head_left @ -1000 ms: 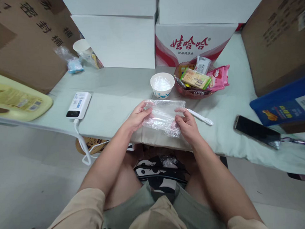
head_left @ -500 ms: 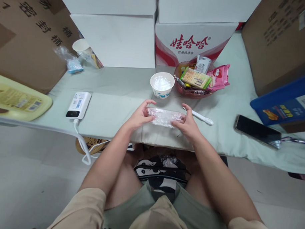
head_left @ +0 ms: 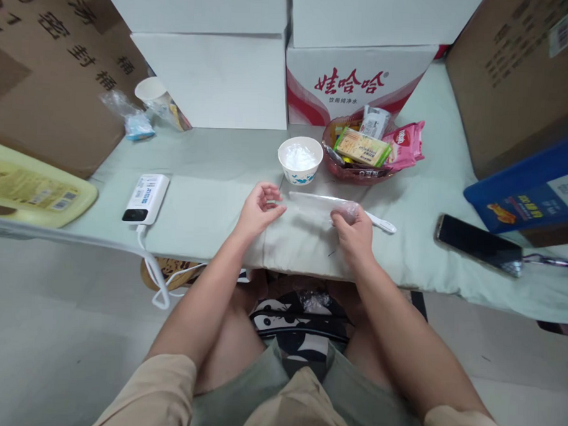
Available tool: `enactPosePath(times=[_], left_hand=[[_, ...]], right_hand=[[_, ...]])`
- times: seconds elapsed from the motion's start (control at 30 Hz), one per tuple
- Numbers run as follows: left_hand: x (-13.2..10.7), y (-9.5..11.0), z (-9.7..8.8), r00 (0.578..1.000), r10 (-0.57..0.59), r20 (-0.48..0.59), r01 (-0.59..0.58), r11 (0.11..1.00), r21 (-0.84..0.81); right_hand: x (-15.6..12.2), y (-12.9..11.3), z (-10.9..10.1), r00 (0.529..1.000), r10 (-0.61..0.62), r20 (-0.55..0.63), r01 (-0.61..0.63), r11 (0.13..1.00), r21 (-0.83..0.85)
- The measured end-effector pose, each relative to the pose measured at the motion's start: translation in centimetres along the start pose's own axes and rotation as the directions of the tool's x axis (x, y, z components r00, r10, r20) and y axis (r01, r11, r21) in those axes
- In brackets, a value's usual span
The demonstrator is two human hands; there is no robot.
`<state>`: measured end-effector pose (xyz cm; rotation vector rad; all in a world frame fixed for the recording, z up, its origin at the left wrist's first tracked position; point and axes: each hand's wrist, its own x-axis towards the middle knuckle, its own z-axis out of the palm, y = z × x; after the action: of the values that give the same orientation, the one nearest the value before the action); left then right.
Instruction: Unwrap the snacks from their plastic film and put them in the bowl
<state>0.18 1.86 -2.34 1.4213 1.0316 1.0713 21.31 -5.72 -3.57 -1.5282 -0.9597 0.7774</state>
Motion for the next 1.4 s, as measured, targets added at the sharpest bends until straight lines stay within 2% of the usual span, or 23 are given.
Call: enactPosePath(times=[0.03,0.1,0.17,0.23,0.33,0.4,0.47,0.53,0.6,0.63,0.7,0.77,0.83,0.9,0.97,1.07,1.13,1.2,1.23,1.3,1.4], left_hand=[[-0.3,-0.1,0.3,0.999,0.015,-0.041,-0.012,0.997,0.07],[-0.9,-0.3,1.3,0.999,0.034,-0.032,-0.028,0.981,0.19],[-1.4,-0.6,2.6,0.995,0.07,0.068,-0.082,0.975,0.207],[-1.7,-0.9,3.7,0.977,0.105,0.185,-0.124,0.987,0.097],[-1.6,-0.9,4.5,0.955,0.096,0.28,-0.076,0.994,-0.081],[-1.5,-0.6,4.5,0.962,0.046,0.27,-0.02,0.995,-0.099],[-1.5,-0.3,4.3,0.972,-0.016,0.236,0.037,0.995,-0.087],[-1.5,0.0,4.3,0.98,-0.077,0.185,0.101,0.987,-0.124],[-1.6,0.1,4.3,0.975,-0.155,0.156,0.187,0.958,-0.219],[-1.5,0.2,4.3,0.969,-0.193,0.153,0.228,0.936,-0.267],[-1.4,0.5,4.3,0.961,-0.228,0.156,0.266,0.913,-0.309],[-1.2,0.7,4.3,0.964,-0.207,0.166,0.245,0.933,-0.262],[-1.0,1.0,4.1,0.966,-0.166,0.198,0.206,0.957,-0.202],[-0.8,1.2,3.7,0.968,-0.127,0.216,0.173,0.963,-0.208],[-0.6,1.4,3.3,0.976,-0.098,0.196,0.148,0.955,-0.258],[-0.5,1.8,2.8,0.98,-0.119,0.162,0.16,0.947,-0.277],[-0.3,2.0,2.5,0.977,-0.142,0.159,0.179,0.952,-0.247],[-0.2,2.2,2.4,0.978,-0.14,0.156,0.172,0.961,-0.218],[-0.1,2.2,2.4,0.98,-0.13,0.153,0.161,0.965,-0.207],[-0.1,2.2,2.4,0.983,-0.109,0.145,0.136,0.972,-0.194],[-0.1,2.2,2.0,0.985,-0.096,0.144,0.124,0.972,-0.199]], right_hand=[[-0.2,-0.2,-0.1,0.996,-0.074,-0.041,0.071,0.995,-0.069],[-0.7,-0.6,-0.2,0.972,-0.234,-0.036,0.226,0.962,-0.155],[-1.3,-0.9,0.0,0.937,-0.346,0.049,0.349,0.927,-0.138],[-1.9,-0.9,0.4,0.909,-0.378,0.174,0.39,0.92,-0.039],[-2.4,-0.7,1.0,0.887,-0.315,0.336,0.295,0.949,0.11],[-2.3,-0.4,1.3,0.901,-0.245,0.358,0.202,0.967,0.154],[-2.0,-0.2,1.5,0.944,-0.142,0.297,0.097,0.982,0.163],[-1.6,0.0,1.6,0.987,-0.035,0.157,0.011,0.988,0.152],[-1.3,0.0,1.7,0.999,0.016,0.036,-0.021,0.989,0.149],[-1.2,0.0,1.7,0.999,0.024,0.021,-0.027,0.986,0.163],[-1.3,-0.1,1.8,0.994,0.048,0.097,-0.069,0.972,0.226],[-1.7,-0.2,1.9,0.968,0.097,0.231,-0.162,0.945,0.283],[-2.0,-0.4,1.8,0.939,0.135,0.317,-0.225,0.936,0.269],[-2.0,-0.9,1.4,0.943,0.145,0.299,-0.211,0.957,0.201],[-1.3,-1.9,0.6,0.974,0.103,0.203,-0.122,0.989,0.086],[1.2,-4.8,-0.5,0.994,-0.077,0.075,0.09,0.977,-0.195],[3.8,-7.3,0.0,0.97,-0.229,0.079,0.24,0.862,-0.447],[6.5,-9.6,1.8,0.921,-0.34,0.189,0.373,0.631,-0.68],[7.7,-10.4,3.1,0.897,-0.353,0.266,0.422,0.507,-0.751],[9.8,-11.4,6.0,0.887,-0.267,0.377,0.448,0.299,-0.842],[11.7,-11.6,9.5,0.921,0.002,0.39,0.389,0.071,-0.919]])
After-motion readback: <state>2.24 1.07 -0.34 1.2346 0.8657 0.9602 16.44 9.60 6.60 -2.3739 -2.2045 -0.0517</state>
